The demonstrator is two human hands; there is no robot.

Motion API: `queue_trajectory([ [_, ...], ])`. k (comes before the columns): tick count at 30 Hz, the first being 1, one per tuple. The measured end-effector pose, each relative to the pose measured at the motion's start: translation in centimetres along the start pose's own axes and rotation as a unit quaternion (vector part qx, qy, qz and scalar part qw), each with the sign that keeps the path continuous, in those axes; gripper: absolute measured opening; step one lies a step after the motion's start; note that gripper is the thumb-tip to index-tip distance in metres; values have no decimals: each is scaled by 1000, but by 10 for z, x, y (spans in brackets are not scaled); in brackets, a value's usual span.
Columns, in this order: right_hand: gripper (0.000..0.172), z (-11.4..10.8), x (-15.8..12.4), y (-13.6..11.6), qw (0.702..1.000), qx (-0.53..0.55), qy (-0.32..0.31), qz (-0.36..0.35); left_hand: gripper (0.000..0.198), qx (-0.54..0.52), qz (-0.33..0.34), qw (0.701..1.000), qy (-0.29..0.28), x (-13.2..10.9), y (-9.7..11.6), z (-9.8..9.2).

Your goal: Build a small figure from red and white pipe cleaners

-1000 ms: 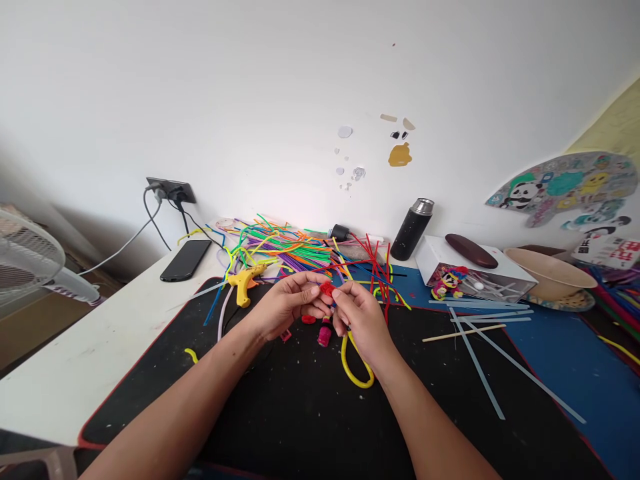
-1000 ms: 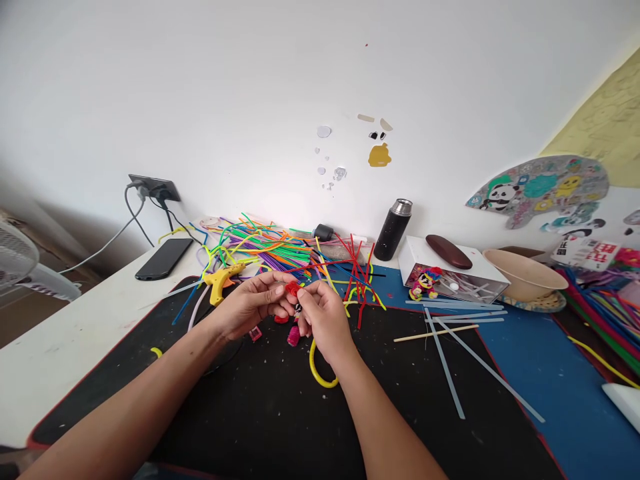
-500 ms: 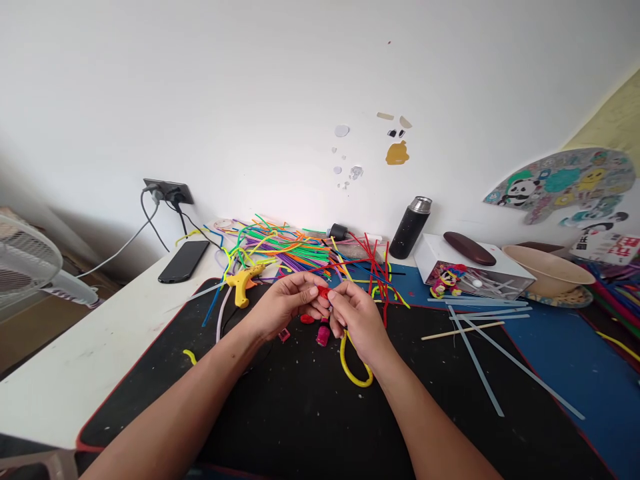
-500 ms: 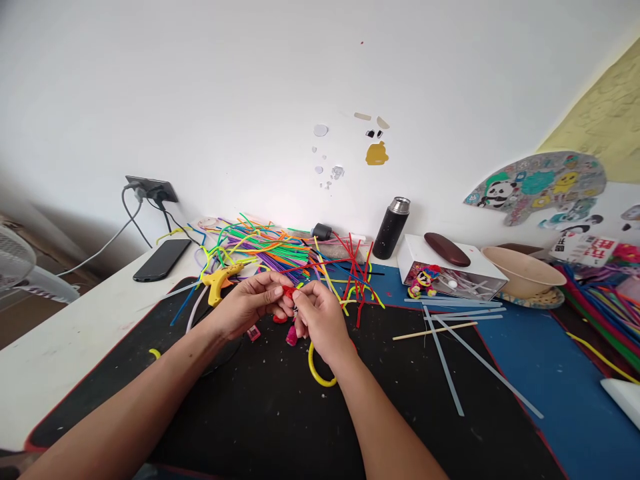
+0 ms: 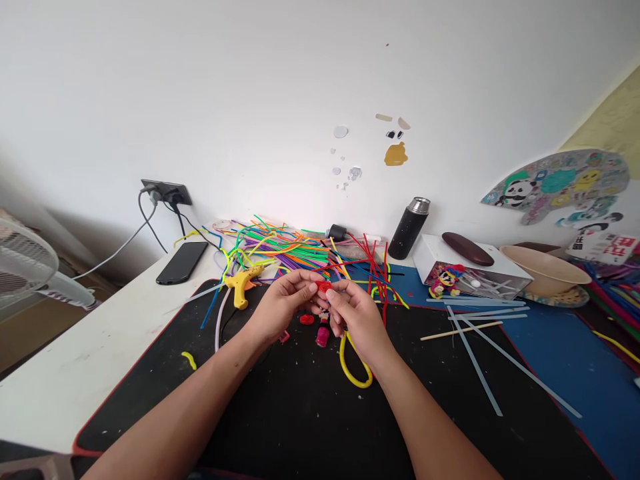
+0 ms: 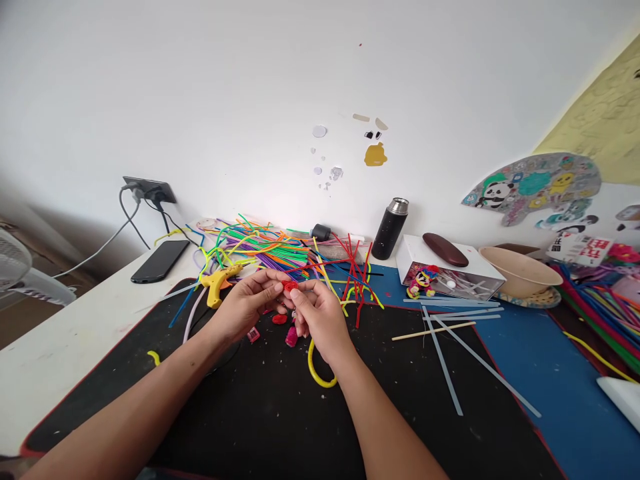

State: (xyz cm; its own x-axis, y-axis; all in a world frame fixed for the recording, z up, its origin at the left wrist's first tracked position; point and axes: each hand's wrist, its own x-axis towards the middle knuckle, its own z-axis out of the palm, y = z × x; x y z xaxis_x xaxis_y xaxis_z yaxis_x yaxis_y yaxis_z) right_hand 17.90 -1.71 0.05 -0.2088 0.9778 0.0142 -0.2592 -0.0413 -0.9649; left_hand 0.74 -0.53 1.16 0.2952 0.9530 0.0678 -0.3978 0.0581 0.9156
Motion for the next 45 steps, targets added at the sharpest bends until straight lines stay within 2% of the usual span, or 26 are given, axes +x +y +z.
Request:
queue_trajectory([
  [7, 34, 0, 0, 3, 1000, -7, 2, -12, 40, 43, 0, 999, -12, -1, 2, 2],
  [13, 33, 1, -1, 0, 999, -37, -8, -10, 41, 85, 0, 996, 6, -1, -1, 2],
  [19, 35, -1, 0, 1, 999, -35, -14, 2, 43, 112, 7, 994, -1, 0, -3, 1],
  [32, 33, -1, 0, 2, 999, -33, -6, -7, 43, 104, -8, 994, -5, 0, -5, -1],
  [38, 32, -2, 0, 1, 998, -66, 2, -13, 47, 166, -6, 985, -41, 0, 1, -6],
  [40, 31, -3, 1, 0, 998, -66, 17, -14, 42, 233, 15, 972, -35, 0, 6, -12],
  [41, 30, -4, 2, -1, 997, -65, 25, -14, 36, 291, 29, 956, -21, 1, 8, -15],
  [43, 30, -5, 2, -2, 997, -62, 34, -16, 20, 457, 36, 888, -8, 1, 11, -21],
  [45, 30, -5, 3, -3, 997, -60, 36, -14, 10, 593, 29, 804, -34, 1, 12, -26],
])
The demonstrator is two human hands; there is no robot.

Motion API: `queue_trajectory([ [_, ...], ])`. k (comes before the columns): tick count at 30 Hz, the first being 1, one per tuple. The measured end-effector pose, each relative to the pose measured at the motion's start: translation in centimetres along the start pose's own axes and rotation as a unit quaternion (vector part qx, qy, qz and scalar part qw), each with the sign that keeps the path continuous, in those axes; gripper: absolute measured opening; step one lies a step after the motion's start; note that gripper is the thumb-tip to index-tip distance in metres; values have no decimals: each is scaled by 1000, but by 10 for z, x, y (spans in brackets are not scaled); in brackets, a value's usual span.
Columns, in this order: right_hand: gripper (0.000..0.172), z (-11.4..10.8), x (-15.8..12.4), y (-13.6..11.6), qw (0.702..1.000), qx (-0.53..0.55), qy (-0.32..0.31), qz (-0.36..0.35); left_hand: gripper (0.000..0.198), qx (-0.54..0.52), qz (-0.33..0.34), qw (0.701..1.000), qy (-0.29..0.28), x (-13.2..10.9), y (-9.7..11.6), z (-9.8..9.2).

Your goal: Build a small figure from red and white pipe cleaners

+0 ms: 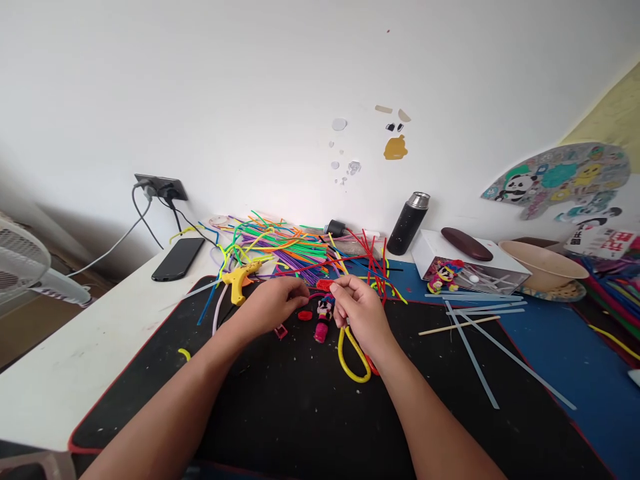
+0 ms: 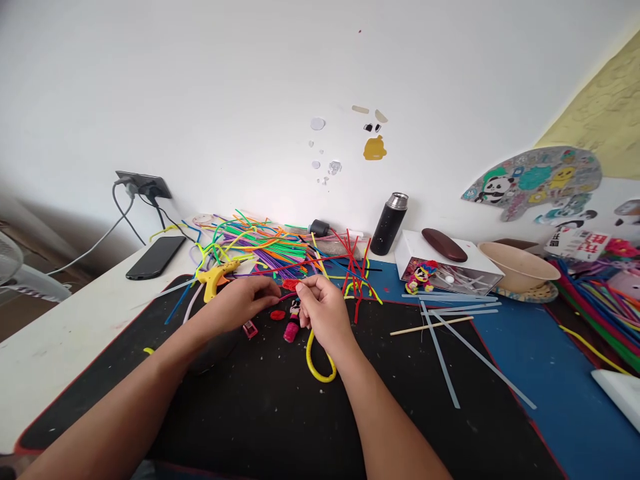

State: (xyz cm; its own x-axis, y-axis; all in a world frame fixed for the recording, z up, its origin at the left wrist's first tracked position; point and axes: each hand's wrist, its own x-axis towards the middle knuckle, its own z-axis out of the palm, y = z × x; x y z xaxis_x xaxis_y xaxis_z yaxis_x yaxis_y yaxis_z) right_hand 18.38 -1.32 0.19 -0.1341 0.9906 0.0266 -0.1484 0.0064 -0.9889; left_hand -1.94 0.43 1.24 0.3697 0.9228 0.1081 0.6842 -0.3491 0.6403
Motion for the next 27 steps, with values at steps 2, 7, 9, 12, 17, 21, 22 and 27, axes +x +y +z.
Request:
queue_trajectory([
  [2, 30, 0, 0, 1, 1000, 1, 1, 3, 11, 95, 27, 994, -42, 0, -2, 2],
  [7, 29, 1, -1, 3, 1000, 2, -5, 8, 10, 170, 67, 978, -96, -1, -5, 12],
  [9, 29, 1, -1, 3, 1000, 0, -4, 8, 8, 175, 64, 977, -102, -2, -6, 16],
  [12, 29, 2, -1, 3, 1000, -3, -3, 8, 8, 164, 55, 980, -103, -2, -6, 17],
  [17, 29, 1, 0, 6, 1000, 0, -12, 9, 3, 71, 23, 995, -63, -1, -1, 12],
  [21, 29, 1, 0, 7, 1000, -4, -7, 6, 13, -183, -31, 982, -19, 0, 4, 6],
  [22, 29, 1, 0, 6, 1000, -5, -4, 6, 18, -244, -38, 969, -23, 1, 4, 5],
  [27, 30, 2, 0, 2, 1000, -18, 10, 2, 35, -373, -58, 925, -55, 2, 7, 4],
])
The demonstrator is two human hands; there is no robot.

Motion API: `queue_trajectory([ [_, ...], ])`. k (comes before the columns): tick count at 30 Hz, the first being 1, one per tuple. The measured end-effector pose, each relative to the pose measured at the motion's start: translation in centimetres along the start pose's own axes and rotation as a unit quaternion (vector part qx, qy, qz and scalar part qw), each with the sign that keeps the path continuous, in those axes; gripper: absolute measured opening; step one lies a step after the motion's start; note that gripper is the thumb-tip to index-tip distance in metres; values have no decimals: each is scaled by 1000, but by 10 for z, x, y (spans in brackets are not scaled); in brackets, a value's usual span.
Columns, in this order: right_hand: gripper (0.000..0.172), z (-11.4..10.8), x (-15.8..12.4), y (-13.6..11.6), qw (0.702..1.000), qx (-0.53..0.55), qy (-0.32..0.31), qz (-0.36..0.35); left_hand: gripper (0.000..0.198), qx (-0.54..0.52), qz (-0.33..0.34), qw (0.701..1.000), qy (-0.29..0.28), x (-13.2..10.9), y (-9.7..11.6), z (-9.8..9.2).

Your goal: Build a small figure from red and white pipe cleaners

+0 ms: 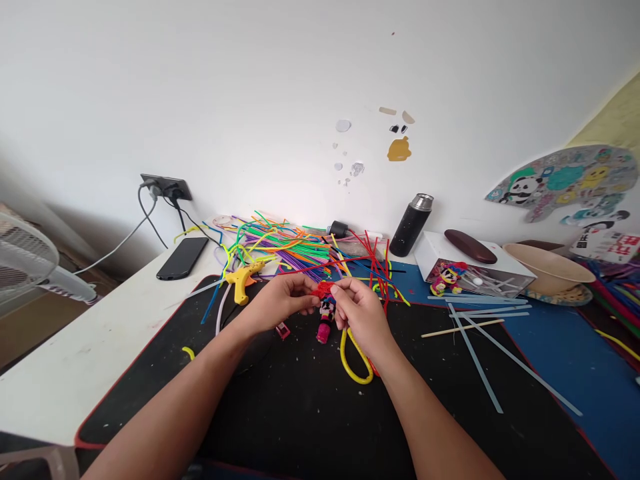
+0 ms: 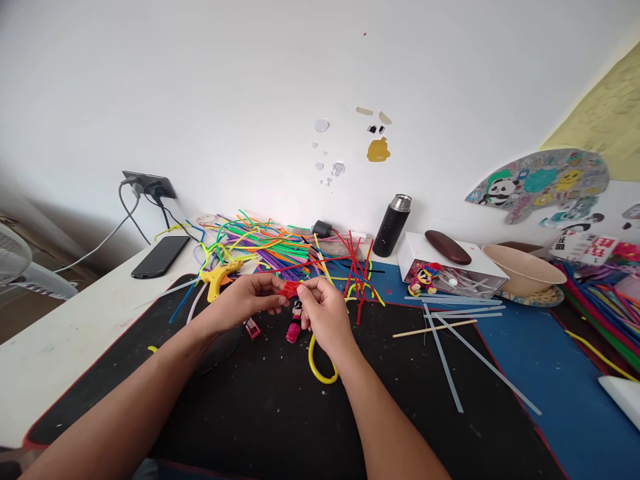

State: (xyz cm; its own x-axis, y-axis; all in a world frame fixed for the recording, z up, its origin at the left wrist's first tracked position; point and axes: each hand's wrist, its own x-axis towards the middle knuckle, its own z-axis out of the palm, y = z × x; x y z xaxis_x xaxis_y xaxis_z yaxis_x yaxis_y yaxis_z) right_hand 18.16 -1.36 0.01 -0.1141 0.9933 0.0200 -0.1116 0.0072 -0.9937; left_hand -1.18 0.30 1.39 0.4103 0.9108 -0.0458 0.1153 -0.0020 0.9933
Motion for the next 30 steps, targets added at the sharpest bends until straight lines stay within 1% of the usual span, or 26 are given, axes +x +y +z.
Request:
queue_trajectory([
  [5, 30, -1, 1, 1, 1000, -16, 4, -11, 34, -3, -20, 1000, -19, -1, 3, 4],
  [11, 29, -1, 0, 5, 999, -38, -13, -16, 34, -37, -37, 999, -13, 0, 5, 10],
  [15, 29, -1, -1, 5, 999, -47, -12, -15, 36, -54, -49, 997, -10, 0, 5, 11],
  [20, 30, -2, -1, 7, 998, -54, -16, -15, 36, -41, -32, 999, -5, 1, 2, 12],
  [25, 31, -2, 1, 7, 998, -65, -7, -14, 36, -21, -22, 999, -13, 0, 1, 13],
  [30, 32, -4, 2, 7, 998, -63, -16, -6, 42, -34, -10, 999, -10, 0, -1, 11],
])
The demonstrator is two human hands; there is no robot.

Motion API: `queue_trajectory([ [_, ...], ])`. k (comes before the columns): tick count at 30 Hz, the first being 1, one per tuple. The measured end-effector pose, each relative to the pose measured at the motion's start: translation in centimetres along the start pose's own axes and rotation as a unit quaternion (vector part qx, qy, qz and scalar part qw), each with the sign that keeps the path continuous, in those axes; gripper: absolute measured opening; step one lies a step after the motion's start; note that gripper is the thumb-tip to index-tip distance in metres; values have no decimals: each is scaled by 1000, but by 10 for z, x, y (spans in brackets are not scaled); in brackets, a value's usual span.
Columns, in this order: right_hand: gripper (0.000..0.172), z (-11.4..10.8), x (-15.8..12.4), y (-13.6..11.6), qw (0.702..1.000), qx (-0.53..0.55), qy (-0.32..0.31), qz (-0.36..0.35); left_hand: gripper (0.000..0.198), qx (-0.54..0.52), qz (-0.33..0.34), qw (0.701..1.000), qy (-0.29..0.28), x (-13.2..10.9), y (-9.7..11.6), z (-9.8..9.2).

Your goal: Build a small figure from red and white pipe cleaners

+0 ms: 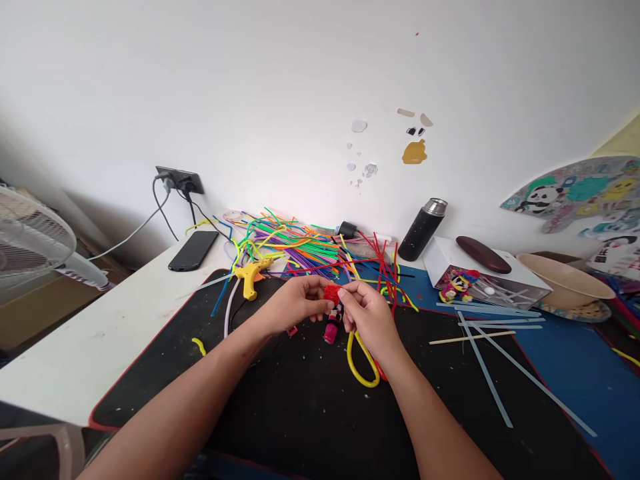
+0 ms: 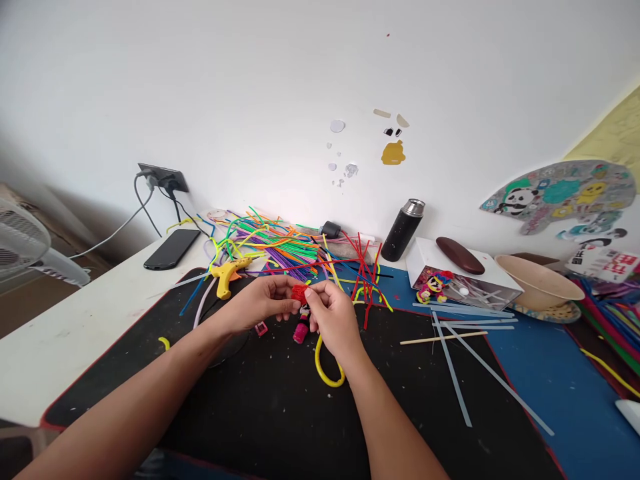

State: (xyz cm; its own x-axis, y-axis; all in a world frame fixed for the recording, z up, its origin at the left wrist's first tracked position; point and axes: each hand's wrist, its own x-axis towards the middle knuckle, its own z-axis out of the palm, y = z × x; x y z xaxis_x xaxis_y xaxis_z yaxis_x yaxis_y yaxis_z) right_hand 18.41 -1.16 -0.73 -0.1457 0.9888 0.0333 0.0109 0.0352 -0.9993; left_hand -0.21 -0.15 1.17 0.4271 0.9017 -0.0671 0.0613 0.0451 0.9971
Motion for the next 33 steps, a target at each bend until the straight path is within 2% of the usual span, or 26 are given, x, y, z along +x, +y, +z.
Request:
queue_trajectory([
  [5, 30, 1, -1, -2, 1000, 16, -19, 9, 42, 0, 10, 1000, -8, 1, -4, -2],
  [12, 31, 1, -1, -2, 1000, 26, -13, 7, 37, 33, 6, 999, -26, -1, -5, -9],
  [16, 31, 0, -1, -3, 1000, 29, 8, 4, 21, 170, 0, 985, -14, -3, -4, -20],
  [20, 32, 2, -1, -2, 1000, 28, 4, 3, 12, 363, -7, 931, 35, -2, -8, -22],
  [24, 31, 4, -3, -3, 1000, 28, -6, 5, 8, 417, 9, 909, 13, 1, -15, -20],
  [27, 29, 4, -4, -5, 999, 34, -7, 4, 25, 395, 48, 916, 55, 1, -13, -21],
  [29, 29, 5, -4, -5, 999, 39, -9, 3, 36, 324, 52, 942, 72, -1, -7, -21],
  [31, 28, 5, -4, -6, 999, 38, -12, 2, 42, 221, 59, 972, 52, -2, 0, -20],
  [33, 28, 5, -4, -6, 999, 30, -12, -3, 42, 150, 75, 985, 39, -4, 6, -18],
])
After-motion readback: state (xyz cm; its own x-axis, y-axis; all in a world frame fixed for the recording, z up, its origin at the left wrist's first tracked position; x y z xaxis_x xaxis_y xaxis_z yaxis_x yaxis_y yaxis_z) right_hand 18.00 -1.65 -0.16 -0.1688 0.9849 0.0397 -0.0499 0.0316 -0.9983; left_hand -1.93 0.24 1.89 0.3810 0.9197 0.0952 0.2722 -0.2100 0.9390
